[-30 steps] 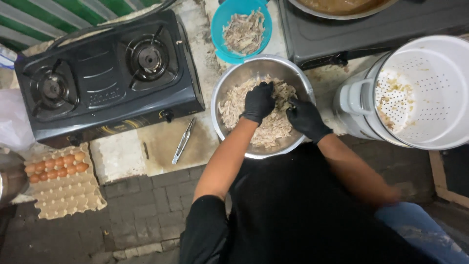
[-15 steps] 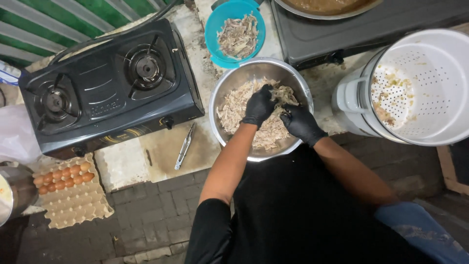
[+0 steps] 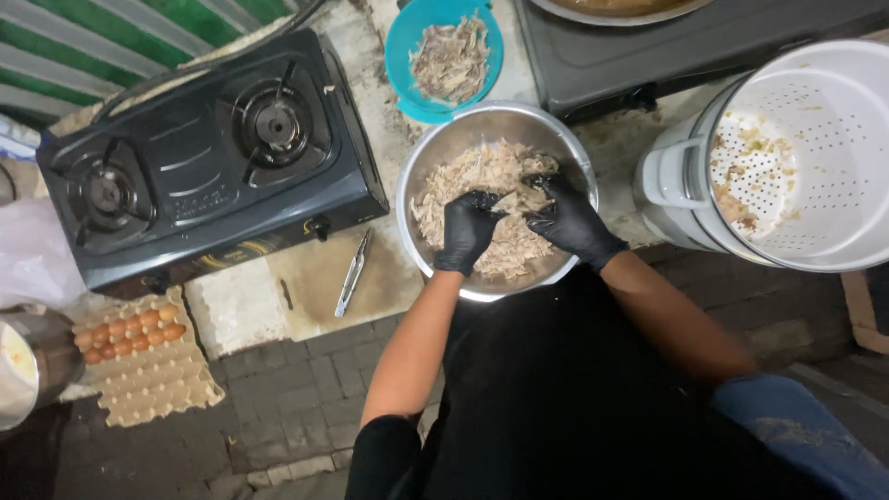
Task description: Shredding and mixing cooked meat by hand in a large bowl for food preparation.
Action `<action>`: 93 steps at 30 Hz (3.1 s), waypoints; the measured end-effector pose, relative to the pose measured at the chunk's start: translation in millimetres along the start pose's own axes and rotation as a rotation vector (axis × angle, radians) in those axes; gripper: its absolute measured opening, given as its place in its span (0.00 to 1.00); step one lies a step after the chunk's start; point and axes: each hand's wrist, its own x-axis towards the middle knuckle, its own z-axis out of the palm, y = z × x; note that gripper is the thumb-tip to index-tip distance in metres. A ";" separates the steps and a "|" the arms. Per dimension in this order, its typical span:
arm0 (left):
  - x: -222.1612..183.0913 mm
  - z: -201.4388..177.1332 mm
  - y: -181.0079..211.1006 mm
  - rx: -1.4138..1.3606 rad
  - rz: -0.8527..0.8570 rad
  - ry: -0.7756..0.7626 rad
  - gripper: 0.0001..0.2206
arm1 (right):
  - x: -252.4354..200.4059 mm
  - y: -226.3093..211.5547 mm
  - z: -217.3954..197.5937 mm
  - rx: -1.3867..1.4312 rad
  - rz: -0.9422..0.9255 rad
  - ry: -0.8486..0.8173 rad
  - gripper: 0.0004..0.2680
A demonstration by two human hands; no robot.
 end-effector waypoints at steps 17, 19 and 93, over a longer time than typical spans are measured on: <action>-32.1 -31.6 25.6 -1.051 -0.584 0.042 0.13 | 5.3 8.4 18.8 0.202 -0.027 0.046 0.08; -30.3 -34.9 -2.2 -0.738 -0.399 0.018 0.13 | 6.6 -1.1 10.4 0.190 -0.004 0.014 0.08; -68.9 -10.7 -38.6 0.808 0.314 -0.085 0.09 | -15.2 30.9 64.7 -0.591 -0.377 -0.193 0.09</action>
